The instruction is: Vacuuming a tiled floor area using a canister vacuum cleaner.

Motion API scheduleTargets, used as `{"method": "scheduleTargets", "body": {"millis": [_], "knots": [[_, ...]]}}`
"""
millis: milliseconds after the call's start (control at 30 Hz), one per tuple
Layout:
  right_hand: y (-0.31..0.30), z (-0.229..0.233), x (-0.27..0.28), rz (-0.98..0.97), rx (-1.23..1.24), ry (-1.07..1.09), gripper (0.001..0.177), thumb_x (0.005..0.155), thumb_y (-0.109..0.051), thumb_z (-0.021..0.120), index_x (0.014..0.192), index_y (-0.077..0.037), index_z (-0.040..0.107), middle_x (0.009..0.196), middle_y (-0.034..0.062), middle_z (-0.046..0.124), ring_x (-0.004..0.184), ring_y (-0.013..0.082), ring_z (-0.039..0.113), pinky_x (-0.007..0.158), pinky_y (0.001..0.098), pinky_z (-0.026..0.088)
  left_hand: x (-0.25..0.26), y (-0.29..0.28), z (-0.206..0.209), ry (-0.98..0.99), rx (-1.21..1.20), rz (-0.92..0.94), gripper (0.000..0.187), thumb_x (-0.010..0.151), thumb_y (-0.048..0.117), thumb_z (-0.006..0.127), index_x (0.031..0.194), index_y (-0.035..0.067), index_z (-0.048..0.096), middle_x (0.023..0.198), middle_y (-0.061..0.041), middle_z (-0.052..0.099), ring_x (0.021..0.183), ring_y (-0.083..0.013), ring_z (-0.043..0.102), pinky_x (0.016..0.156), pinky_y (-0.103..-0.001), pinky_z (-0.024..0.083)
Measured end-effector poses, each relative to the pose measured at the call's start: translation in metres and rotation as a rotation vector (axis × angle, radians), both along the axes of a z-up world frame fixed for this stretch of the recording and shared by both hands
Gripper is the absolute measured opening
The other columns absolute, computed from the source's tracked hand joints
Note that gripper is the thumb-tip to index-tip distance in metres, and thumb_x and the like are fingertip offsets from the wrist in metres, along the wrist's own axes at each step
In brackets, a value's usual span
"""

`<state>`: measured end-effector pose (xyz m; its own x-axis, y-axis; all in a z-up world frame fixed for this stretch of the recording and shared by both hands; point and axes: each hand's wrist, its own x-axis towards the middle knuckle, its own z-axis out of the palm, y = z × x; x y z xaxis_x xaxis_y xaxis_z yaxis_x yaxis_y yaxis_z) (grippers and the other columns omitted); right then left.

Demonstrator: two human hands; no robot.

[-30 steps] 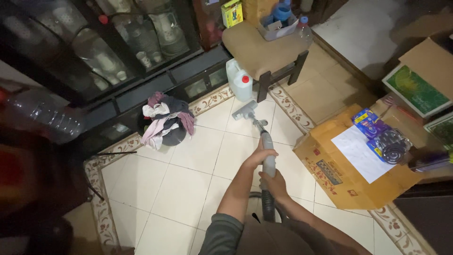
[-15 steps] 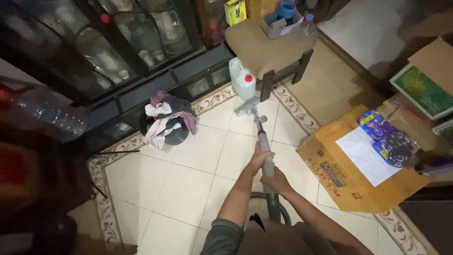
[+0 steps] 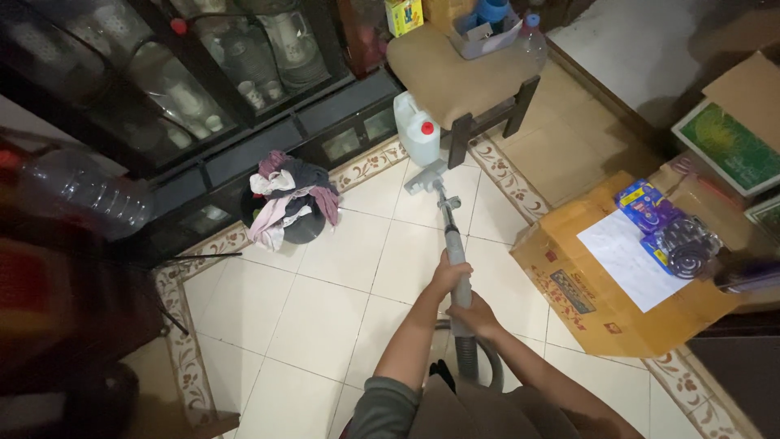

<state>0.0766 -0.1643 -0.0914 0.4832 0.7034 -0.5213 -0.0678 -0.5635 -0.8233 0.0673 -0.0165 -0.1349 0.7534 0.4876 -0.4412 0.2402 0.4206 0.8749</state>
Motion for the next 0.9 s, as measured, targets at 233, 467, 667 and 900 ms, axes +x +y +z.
{"method": "scheduleTargets", "body": {"millis": [233,467,667,900], "knots": [[-0.012,0.011,-0.008,-0.287,0.199,0.446,0.04,0.083,-0.019,0.068,0.115,0.0,0.053,0.093,0.0111,0.064,0.08,0.0242,0.068,0.071,0.0396,0.06,0.02,-0.01,-0.019,0.299,0.416,-0.196,0.114,0.076,0.028,0.086,0.16,0.004,0.013,0.118,-0.02,0.064,0.103,-0.0292,0.065,0.094,-0.04,0.054],[-0.036,-0.02,0.002,-0.209,0.164,0.383,0.038,0.088,-0.022,0.067,0.113,0.006,0.057,0.096,0.0155,0.066,0.081,0.0247,0.067,0.07,0.0398,0.056,0.022,-0.037,-0.027,0.149,0.193,-0.126,0.11,0.074,0.023,0.081,0.16,0.01,0.014,0.116,-0.019,0.067,0.094,-0.0278,0.07,0.081,-0.039,0.058],[-0.065,-0.01,0.001,-0.134,0.252,0.464,0.049,0.088,-0.027,0.068,0.124,0.004,0.054,0.108,0.0126,0.068,0.097,0.0202,0.069,0.084,0.036,0.057,0.014,-0.067,-0.031,0.124,0.09,-0.034,0.112,0.075,0.017,0.08,0.161,0.01,0.007,0.118,-0.019,0.066,0.086,-0.0249,0.07,0.073,-0.037,0.06],[-0.136,0.02,0.02,0.055,0.056,0.334,0.061,0.078,-0.038,0.072,0.128,-0.006,0.059,0.103,0.008,0.068,0.088,0.0184,0.065,0.072,0.0346,0.051,0.005,-0.137,-0.024,0.147,0.196,0.005,0.107,0.081,0.027,0.081,0.16,0.005,0.014,0.124,-0.017,0.063,0.104,-0.0249,0.066,0.088,-0.037,0.056]]}}
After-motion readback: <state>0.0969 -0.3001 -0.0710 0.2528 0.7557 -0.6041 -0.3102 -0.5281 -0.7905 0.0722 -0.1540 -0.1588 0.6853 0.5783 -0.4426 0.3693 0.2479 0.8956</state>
